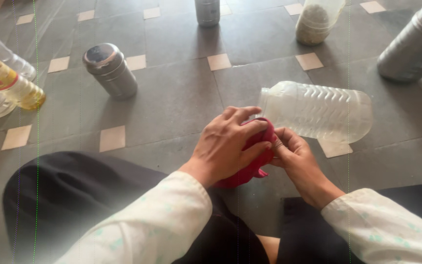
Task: The person sits on the floor and wipes a red plastic lid and a clear plastic bottle with a red cloth. They then wipe several stainless steel containers and a large plastic jar, placing each item aside after cleaning.
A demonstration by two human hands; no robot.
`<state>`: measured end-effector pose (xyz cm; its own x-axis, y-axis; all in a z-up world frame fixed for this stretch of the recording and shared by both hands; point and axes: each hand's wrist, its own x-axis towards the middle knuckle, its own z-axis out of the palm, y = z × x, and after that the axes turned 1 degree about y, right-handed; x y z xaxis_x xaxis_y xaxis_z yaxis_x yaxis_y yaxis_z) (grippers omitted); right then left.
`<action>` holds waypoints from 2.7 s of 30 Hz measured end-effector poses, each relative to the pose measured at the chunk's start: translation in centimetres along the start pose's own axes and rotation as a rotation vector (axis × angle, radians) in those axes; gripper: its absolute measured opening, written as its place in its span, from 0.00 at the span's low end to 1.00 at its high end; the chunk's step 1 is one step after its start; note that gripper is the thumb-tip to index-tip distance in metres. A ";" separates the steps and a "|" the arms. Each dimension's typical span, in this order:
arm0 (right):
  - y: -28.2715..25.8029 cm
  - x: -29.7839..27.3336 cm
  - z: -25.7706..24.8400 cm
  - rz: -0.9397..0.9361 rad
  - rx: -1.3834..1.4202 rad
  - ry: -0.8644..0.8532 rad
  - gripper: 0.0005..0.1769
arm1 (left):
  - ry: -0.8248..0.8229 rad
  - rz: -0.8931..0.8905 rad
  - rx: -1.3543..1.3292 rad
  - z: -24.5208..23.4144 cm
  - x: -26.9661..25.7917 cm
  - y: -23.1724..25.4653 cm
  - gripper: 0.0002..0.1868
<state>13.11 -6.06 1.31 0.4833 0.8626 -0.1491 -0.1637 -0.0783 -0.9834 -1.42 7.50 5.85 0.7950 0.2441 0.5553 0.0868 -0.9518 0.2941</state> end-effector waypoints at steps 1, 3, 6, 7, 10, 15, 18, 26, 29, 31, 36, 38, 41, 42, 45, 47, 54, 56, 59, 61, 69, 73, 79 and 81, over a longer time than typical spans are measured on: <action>0.2 -0.1 0.3 -0.006 -0.021 -0.001 0.16 | -0.038 0.022 -0.010 -0.3 -0.1 -0.4 0.17; 0.5 -0.2 0.1 -0.019 -0.074 0.004 0.16 | -0.086 0.043 -0.025 -0.5 0.0 -0.9 0.18; 0.8 0.1 0.1 -0.036 -0.085 0.001 0.16 | -0.127 0.035 -0.041 -1.2 0.5 -1.9 0.21; 0.8 0.2 0.3 -0.040 -0.092 -0.004 0.17 | -0.150 0.028 -0.055 -1.8 0.6 -2.1 0.21; 0.8 0.0 1.3 -0.066 -0.087 -0.041 0.17 | -0.229 -0.031 -0.079 -3.7 0.4 -2.5 0.22; 1.1 0.3 2.2 -0.115 -0.099 -0.073 0.17 | -0.243 -0.135 -0.141 -4.6 -0.4 -3.5 0.21; 1.6 0.1 1.9 -0.162 -0.086 -0.046 0.17 | -0.276 -0.250 -0.235 -3.7 -1.0 -4.7 0.22; -0.9 -1.3 1.6 -0.112 -0.051 0.091 0.16 | -0.193 -0.417 -0.509 -2.4 -1.4 -7.0 0.29; -0.5 -0.7 1.7 -0.079 -0.074 0.073 0.15 | -0.148 -0.512 -0.579 -2.4 -1.3 -5.8 0.24; 0.4 -0.9 0.9 -0.073 -0.108 0.030 0.14 | -0.144 -0.368 -0.415 -2.6 -1.4 -4.4 0.18; 2.9 -0.6 0.4 -0.182 -0.105 -0.158 0.12 | -0.189 -0.113 -0.153 -4.7 -2.5 -1.0 0.13; 3.5 -0.8 0.3 -0.192 -0.141 -0.169 0.10 | -0.242 -0.093 -0.088 -5.2 -2.6 -0.1 0.14; 3.4 -0.8 0.7 -0.194 -0.183 -0.158 0.10 | -0.276 -0.114 -0.125 -5.9 -2.4 -0.1 0.16; 3.4 -1.1 1.1 -0.186 -0.188 -0.150 0.10 | -0.274 -0.125 -0.130 -6.1 -2.5 -0.2 0.15; 3.1 -2.0 2.0 -0.190 -0.209 -0.169 0.09 | -0.317 -0.161 -0.143 -6.6 -2.5 -0.6 0.15; 2.6 -2.4 2.5 -0.196 -0.350 -0.107 0.10 | -0.401 -0.183 -0.143 -6.9 -2.1 -0.9 0.15; 2.0 -2.0 3.5 -0.334 -0.412 -0.141 0.09 | -0.606 -0.286 -0.208 -6.1 -1.1 -3.6 0.21; 1.8 -1.7 3.2 -0.333 -0.470 -0.113 0.09 | -0.646 -0.301 -0.307 -5.3 -1.1 -5.4 0.23; 1.3 -0.7 2.8 -0.329 -0.420 -0.106 0.09 | -0.732 -0.441 -0.669 -4.2 -1.4 -8.2 0.24; 0.6 -0.7 1.8 -0.316 -0.278 -0.093 0.09 | -0.696 -0.444 -0.939 -3.2 -1.5 -9.2 0.26; -2.4 -1.4 -0.3 -0.138 0.302 -0.066 0.17 | -0.488 -0.672 -1.475 -0.1 -2.6 -7.2 0.27; -3.3 -1.3 0.0 -0.088 -0.131 -0.071 0.18 | -0.521 -0.532 -1.238 -0.4 -2.5 -7.3 0.24; -5.0 -4.6 2.9 -0.436 -1.116 -0.207 0.19 | -0.633 -0.435 -0.248 -2.7 -2.8 -4.9 0.22; -5.1 -5.4 3.9 -0.314 -1.247 -0.165 0.21 | -0.620 -0.388 -0.142 -3.2 -3.0 -4.0 0.21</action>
<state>7.97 -8.31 7.56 0.2291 0.9729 0.0312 0.8864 -0.1953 -0.4196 -6.07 11.17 5.45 0.9193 0.3688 -0.1371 0.3856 -0.7749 0.5008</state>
